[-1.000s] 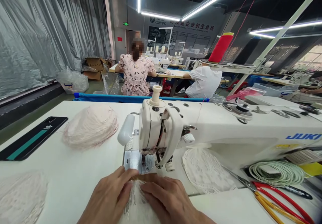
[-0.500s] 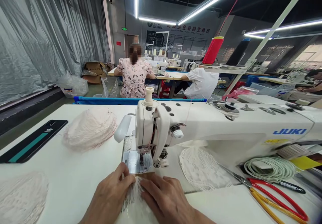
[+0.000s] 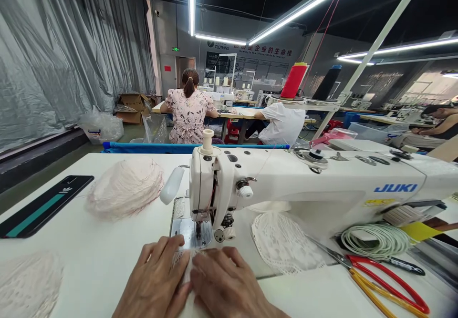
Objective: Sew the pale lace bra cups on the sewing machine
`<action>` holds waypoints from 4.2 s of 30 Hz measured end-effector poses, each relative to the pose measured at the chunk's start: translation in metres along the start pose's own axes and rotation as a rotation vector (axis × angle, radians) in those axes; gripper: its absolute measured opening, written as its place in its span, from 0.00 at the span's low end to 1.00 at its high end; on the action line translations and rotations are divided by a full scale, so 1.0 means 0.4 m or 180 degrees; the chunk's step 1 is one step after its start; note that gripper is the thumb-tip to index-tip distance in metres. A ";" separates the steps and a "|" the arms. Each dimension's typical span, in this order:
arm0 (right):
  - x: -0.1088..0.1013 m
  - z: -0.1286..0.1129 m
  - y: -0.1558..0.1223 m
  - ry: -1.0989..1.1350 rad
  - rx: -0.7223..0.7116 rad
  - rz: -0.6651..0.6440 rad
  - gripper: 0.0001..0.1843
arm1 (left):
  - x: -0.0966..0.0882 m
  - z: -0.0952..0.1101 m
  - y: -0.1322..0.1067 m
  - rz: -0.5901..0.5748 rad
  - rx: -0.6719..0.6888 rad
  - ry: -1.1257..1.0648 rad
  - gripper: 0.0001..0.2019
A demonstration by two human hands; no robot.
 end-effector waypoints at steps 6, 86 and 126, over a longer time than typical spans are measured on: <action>0.041 0.028 -0.020 0.0211 0.0027 -0.0280 0.07 | 0.029 -0.007 0.024 0.0055 0.0134 0.0048 0.12; -0.013 0.008 -0.054 0.0652 -0.0338 -0.0706 0.12 | -0.030 0.105 -0.019 0.0474 0.0932 -0.0591 0.19; 0.038 0.119 0.008 0.0144 -0.0008 -0.0295 0.26 | 0.049 -0.010 0.056 0.0278 0.0675 -0.0035 0.14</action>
Point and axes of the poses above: each hand's wrist, its own y-axis towards the middle knuckle, its own x-axis out of the palm, z = x × y, the point moved 10 cm from there along y, towards the middle knuckle, and after that the axes turned 12 degrees about -y, right-handed, at the moved point
